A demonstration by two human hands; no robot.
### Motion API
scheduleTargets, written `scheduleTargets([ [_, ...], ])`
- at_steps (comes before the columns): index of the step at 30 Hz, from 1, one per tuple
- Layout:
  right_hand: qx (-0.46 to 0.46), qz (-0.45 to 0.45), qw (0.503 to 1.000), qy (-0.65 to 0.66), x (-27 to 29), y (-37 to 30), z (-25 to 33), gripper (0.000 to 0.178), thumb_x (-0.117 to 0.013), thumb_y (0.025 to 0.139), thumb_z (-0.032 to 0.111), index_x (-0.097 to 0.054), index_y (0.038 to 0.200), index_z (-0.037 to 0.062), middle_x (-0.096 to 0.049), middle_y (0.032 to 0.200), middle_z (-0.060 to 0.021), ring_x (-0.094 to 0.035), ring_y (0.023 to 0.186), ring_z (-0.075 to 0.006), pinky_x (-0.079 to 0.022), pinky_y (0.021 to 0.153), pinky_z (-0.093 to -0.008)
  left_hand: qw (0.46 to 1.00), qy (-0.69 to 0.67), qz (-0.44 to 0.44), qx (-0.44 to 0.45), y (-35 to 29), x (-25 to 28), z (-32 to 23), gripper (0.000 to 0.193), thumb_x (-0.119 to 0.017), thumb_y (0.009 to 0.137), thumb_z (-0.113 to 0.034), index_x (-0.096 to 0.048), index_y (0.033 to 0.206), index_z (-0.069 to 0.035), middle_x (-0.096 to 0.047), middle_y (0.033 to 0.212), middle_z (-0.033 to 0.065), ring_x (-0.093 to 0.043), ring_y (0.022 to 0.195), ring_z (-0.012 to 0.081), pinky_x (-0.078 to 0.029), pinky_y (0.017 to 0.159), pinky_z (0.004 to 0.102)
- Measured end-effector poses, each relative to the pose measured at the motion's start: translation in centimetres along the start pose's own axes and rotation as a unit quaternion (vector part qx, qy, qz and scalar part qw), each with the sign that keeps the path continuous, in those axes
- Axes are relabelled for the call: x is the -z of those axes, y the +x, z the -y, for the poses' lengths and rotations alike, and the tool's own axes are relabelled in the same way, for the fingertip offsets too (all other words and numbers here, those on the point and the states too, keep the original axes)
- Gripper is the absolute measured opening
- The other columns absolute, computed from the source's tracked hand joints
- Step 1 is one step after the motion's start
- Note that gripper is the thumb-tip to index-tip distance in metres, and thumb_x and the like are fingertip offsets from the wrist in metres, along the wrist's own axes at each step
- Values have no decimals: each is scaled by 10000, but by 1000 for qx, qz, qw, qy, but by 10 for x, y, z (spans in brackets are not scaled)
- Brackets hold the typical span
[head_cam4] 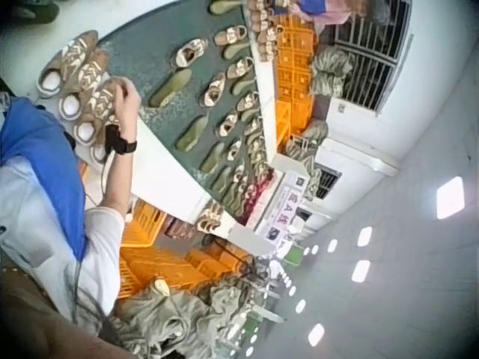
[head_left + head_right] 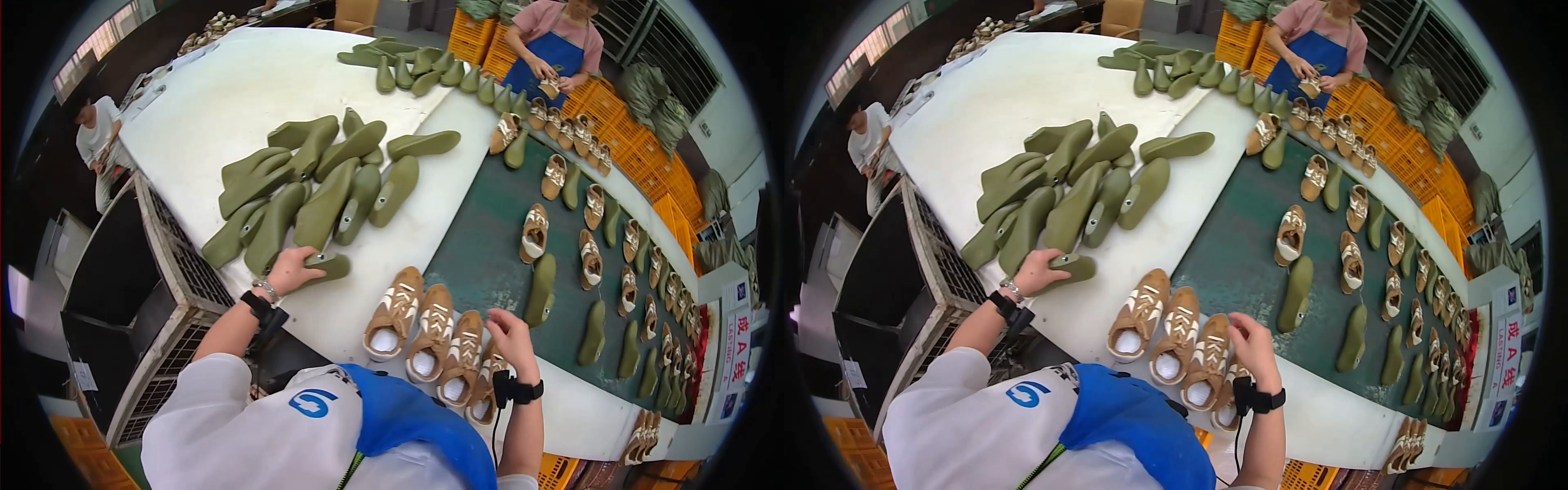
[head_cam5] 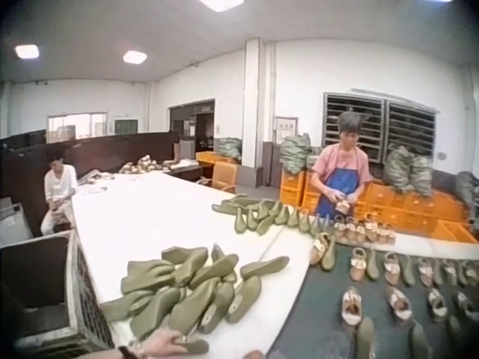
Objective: Organizing shoes and green shoe lasts on a conveyor belt and in sorting bags in a manufacturing facility.
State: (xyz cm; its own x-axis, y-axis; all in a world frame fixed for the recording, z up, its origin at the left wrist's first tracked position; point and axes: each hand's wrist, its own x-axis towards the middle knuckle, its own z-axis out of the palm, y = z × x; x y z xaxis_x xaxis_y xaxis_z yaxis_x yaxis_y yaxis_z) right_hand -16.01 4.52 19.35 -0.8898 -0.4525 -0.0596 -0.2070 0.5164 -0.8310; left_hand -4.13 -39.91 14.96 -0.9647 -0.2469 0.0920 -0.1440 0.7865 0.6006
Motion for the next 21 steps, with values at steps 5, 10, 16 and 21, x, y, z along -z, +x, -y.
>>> scheduleTargets([
  [5, -144, 140, 919, 338, -47, 0, 77, 363, -455, 950, 228, -460, 1248, 22, -583, 1134, -106, -591, 979, -195, -492, 839, -322, 970, -191, -22, -151, 0, 13, -111, 403, -760, 670, -131, -614, 1032, -27, -646, 967, 145, -636, 837, 288, -513, 740, 306],
  [10, -201, 168, 762, 592, -60, 11, 93, 394, -440, 949, 246, -400, 1280, 35, -534, 1187, -110, -564, 1039, -222, -489, 858, -352, 872, -60, 10, -486, 9, -9, -176, 412, -655, 693, -39, -565, 1094, -61, -571, 1130, 134, -540, 1055, 303, -444, 901, 384],
  [16, -251, 90, 632, 728, -35, 59, 5, 475, -491, 890, 334, -460, 1201, -24, -552, 1115, -191, -571, 943, -278, -502, 813, -348, 925, -99, 6, -367, 3, -13, -171, 371, -650, 722, -76, -558, 1079, -38, -553, 1092, 123, -527, 1009, 309, -435, 864, 390],
  [21, -271, 64, 666, 693, -28, 101, -62, 513, -464, 897, 376, -434, 1246, 1, -567, 1067, -183, -580, 929, -255, -509, 788, -337, 949, -68, 32, -306, -13, -11, -129, 270, -644, 746, -93, -585, 1003, -36, -599, 970, 118, -554, 909, 308, -449, 806, 386],
])
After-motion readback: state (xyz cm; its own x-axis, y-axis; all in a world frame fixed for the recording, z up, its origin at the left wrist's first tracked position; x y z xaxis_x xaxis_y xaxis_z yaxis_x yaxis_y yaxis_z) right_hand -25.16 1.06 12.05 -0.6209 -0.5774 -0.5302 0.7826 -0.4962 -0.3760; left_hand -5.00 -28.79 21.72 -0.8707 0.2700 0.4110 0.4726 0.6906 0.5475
